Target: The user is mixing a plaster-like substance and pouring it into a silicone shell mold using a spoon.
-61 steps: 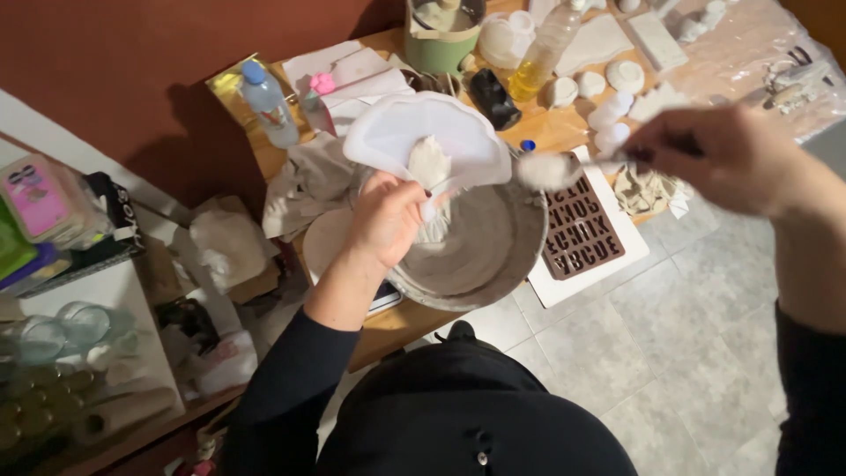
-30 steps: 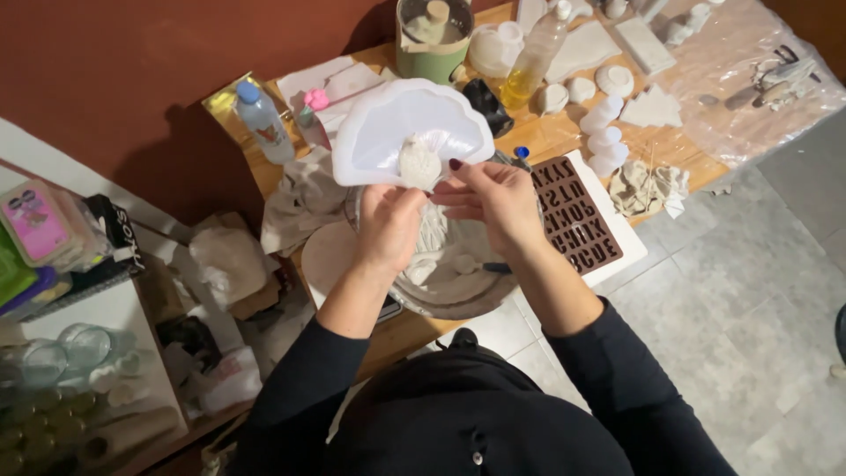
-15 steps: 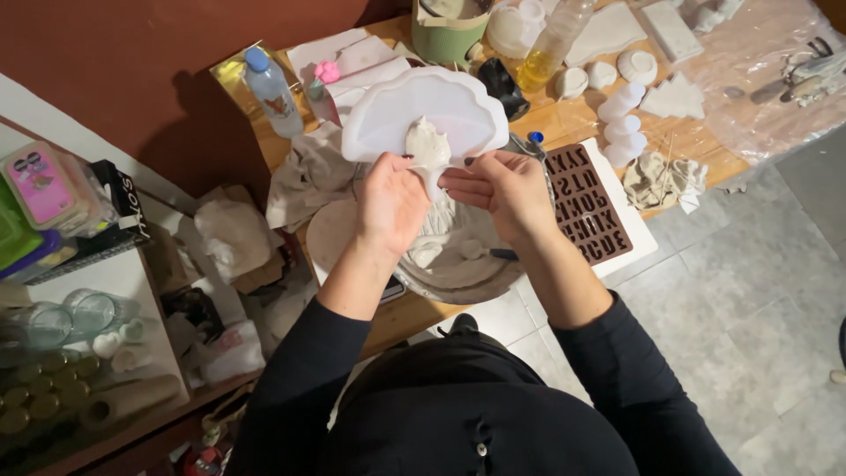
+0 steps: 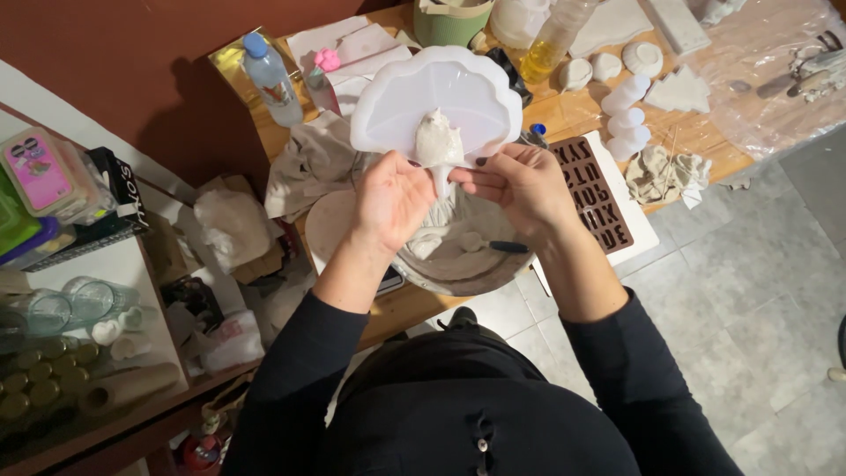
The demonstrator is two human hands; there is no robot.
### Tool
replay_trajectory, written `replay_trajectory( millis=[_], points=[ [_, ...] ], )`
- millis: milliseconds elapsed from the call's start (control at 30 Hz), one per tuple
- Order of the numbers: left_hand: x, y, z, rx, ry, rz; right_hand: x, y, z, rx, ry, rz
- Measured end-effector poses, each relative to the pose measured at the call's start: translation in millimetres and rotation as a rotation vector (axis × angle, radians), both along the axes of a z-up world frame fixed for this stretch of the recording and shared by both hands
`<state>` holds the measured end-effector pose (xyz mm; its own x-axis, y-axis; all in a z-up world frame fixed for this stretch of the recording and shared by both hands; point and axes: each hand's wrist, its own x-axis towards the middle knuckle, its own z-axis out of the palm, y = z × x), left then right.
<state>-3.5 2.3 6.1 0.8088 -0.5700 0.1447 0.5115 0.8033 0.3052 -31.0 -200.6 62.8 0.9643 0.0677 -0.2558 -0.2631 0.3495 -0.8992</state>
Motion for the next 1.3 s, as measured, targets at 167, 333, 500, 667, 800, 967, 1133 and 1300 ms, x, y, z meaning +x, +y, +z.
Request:
replay_trajectory(
  millis=[167, 333, 500, 667, 800, 967, 1133, 1300],
  points=[
    [-3, 0, -1, 0.026, -0.006, 0.01, -4, -2, 2, 0.02, 0.015, -0.003],
    [-10, -4, 15, 0.044, -0.005, 0.069, -10, -6, -6, 0.038, -0.009, 0.012],
    [-10, -8, 6, 0.048, -0.067, 0.211, -23, -7, 0, 0.624, 0.014, 0.115],
    [-9, -6, 8, 0.056, -0.034, 0.245, -31, 4, 21, 0.488, 0.039, 0.191],
    [-13, -7, 17, 0.118, -0.02, 0.241, -35, 10, 31, 0.46, 0.061, 0.128],
    [-17, -3, 34, 0.127, -0.114, 0.184, -33, 4, 21, 0.549, 0.063, 0.231],
    [-17, -6, 23, 0.076, -0.191, 0.102, -37, 7, 16, 0.542, 0.105, 0.172],
    [-22, -10, 36, 0.129, -0.071, 0.271, -37, 4, -5, 0.69, 0.016, 0.222]
  ],
)
